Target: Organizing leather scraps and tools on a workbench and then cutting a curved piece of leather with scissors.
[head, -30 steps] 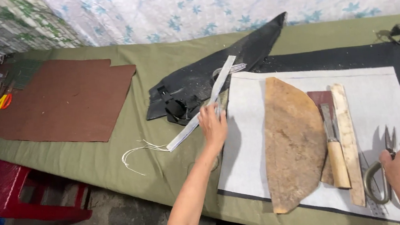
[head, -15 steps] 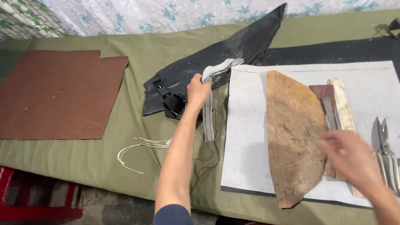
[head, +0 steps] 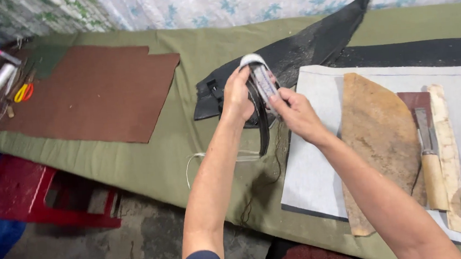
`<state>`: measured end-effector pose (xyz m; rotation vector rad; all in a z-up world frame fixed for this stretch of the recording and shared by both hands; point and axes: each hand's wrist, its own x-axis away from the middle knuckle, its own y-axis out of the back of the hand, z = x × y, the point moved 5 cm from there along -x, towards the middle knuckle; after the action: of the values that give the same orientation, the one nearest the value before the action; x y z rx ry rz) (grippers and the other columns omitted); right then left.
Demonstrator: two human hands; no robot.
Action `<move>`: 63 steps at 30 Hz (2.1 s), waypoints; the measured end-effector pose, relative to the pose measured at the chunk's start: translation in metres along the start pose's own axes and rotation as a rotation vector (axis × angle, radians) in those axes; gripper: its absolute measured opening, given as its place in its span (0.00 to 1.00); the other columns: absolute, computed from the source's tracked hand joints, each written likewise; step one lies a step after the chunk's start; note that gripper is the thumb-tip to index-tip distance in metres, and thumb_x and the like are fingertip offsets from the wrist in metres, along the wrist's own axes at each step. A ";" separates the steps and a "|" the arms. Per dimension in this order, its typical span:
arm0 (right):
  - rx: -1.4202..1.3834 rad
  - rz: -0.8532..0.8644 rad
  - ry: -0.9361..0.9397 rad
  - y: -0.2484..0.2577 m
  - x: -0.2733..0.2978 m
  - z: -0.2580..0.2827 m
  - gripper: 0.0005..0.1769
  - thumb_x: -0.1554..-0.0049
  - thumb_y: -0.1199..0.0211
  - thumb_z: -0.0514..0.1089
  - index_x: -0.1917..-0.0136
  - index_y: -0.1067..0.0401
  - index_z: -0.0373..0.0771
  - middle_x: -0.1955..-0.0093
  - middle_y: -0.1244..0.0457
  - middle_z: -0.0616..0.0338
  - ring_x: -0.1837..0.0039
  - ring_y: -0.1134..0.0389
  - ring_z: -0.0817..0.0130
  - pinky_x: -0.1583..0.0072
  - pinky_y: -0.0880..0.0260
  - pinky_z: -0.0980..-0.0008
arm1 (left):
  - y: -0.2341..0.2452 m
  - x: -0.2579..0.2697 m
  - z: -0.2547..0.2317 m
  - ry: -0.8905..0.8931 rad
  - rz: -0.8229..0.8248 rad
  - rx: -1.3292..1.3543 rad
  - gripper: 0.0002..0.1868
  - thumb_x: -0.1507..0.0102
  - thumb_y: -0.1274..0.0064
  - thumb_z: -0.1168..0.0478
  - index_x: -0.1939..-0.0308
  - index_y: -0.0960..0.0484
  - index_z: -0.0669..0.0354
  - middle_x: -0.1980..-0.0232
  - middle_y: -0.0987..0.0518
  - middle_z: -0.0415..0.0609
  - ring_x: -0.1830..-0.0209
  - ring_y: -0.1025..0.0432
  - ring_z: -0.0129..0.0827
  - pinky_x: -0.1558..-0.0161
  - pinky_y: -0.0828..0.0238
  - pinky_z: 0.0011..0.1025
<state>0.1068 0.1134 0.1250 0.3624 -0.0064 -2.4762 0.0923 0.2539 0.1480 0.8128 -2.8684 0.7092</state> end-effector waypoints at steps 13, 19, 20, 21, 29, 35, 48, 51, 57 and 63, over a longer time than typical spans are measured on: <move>-0.423 0.064 -0.392 0.001 0.057 -0.006 0.09 0.30 0.53 0.51 0.46 0.39 0.45 0.72 0.39 0.62 0.78 0.36 0.74 0.75 0.37 0.81 | 0.006 -0.046 0.002 0.136 0.124 0.465 0.31 0.26 0.68 0.41 0.29 0.30 0.58 0.35 0.25 0.67 0.39 0.26 0.60 0.40 0.26 0.61; -0.052 0.188 -0.520 0.073 0.077 0.021 0.18 0.30 0.49 0.51 0.50 0.28 0.35 0.72 0.46 0.64 0.75 0.52 0.78 0.74 0.51 0.80 | 0.009 -0.030 -0.036 -0.026 -0.187 0.426 0.17 0.30 0.52 0.54 0.50 0.18 0.65 0.58 0.17 0.61 0.60 0.21 0.49 0.54 0.19 0.52; 0.019 0.150 -0.552 0.089 0.081 0.021 0.19 0.30 0.48 0.53 0.53 0.29 0.37 0.73 0.46 0.64 0.75 0.52 0.76 0.73 0.53 0.78 | 0.013 -0.032 -0.041 -0.053 -0.189 0.434 0.11 0.29 0.52 0.58 0.53 0.22 0.65 0.64 0.20 0.56 0.67 0.24 0.42 0.62 0.21 0.44; 0.091 0.112 -0.583 0.106 0.086 0.022 0.21 0.30 0.48 0.55 0.56 0.29 0.39 0.73 0.47 0.63 0.75 0.53 0.75 0.72 0.54 0.76 | 0.017 -0.034 -0.045 -0.080 -0.191 0.443 0.07 0.27 0.53 0.63 0.56 0.26 0.65 0.70 0.23 0.50 0.74 0.27 0.35 0.69 0.24 0.36; -0.085 -0.143 -0.450 0.226 0.117 0.054 0.22 0.23 0.50 0.48 0.55 0.34 0.30 0.66 0.43 0.51 0.73 0.50 0.72 0.74 0.52 0.78 | 0.060 -0.072 -0.004 0.008 -0.317 0.329 0.11 0.38 0.49 0.70 0.76 0.28 0.60 0.81 0.31 0.46 0.81 0.35 0.32 0.74 0.30 0.33; 0.274 -0.131 -0.069 0.203 0.099 0.167 0.25 0.24 0.49 0.47 0.63 0.37 0.35 0.74 0.50 0.63 0.76 0.52 0.75 0.74 0.54 0.76 | 0.033 -0.040 0.064 0.271 0.412 -1.268 0.28 0.36 0.47 0.41 0.69 0.23 0.66 0.70 0.21 0.55 0.74 0.29 0.42 0.68 0.30 0.40; 0.328 -0.238 0.124 0.154 0.047 0.214 0.12 0.25 0.45 0.37 0.35 0.47 0.40 0.68 0.46 0.65 0.72 0.46 0.77 0.68 0.45 0.79 | -0.203 0.114 0.031 -0.413 0.969 -0.327 0.14 0.39 0.38 0.50 0.56 0.26 0.41 0.56 0.22 0.32 0.53 0.28 0.21 0.46 0.29 0.26; 0.348 -0.264 -0.009 0.184 0.040 0.212 0.08 0.25 0.45 0.40 0.36 0.41 0.41 0.67 0.49 0.69 0.72 0.54 0.83 0.71 0.50 0.80 | -0.206 0.068 0.093 -0.185 1.052 -0.252 0.25 0.34 0.39 0.55 0.35 0.23 0.59 0.37 0.20 0.45 0.46 0.23 0.30 0.40 0.18 0.33; 0.516 -0.353 0.057 0.243 0.058 0.210 0.08 0.18 0.48 0.35 0.39 0.30 0.30 0.67 0.46 0.60 0.67 0.46 0.77 0.69 0.49 0.77 | -0.227 -0.063 0.109 -0.488 0.778 -0.996 0.12 0.38 0.40 0.52 0.51 0.12 0.42 0.53 0.12 0.37 0.60 0.20 0.22 0.57 0.26 0.23; 0.741 -0.367 0.102 0.247 0.143 0.175 0.07 0.26 0.51 0.29 0.46 0.32 0.25 0.67 0.41 0.53 0.77 0.48 0.73 0.81 0.49 0.77 | -0.283 -0.117 0.074 -0.991 0.669 -0.990 0.09 0.39 0.52 0.68 0.59 0.24 0.47 0.58 0.27 0.50 0.58 0.28 0.47 0.55 0.37 0.35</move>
<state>0.0974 -0.1832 0.2791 0.8599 -0.9027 -2.7294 0.3419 0.0630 0.1758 -0.0294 -3.5473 -1.4711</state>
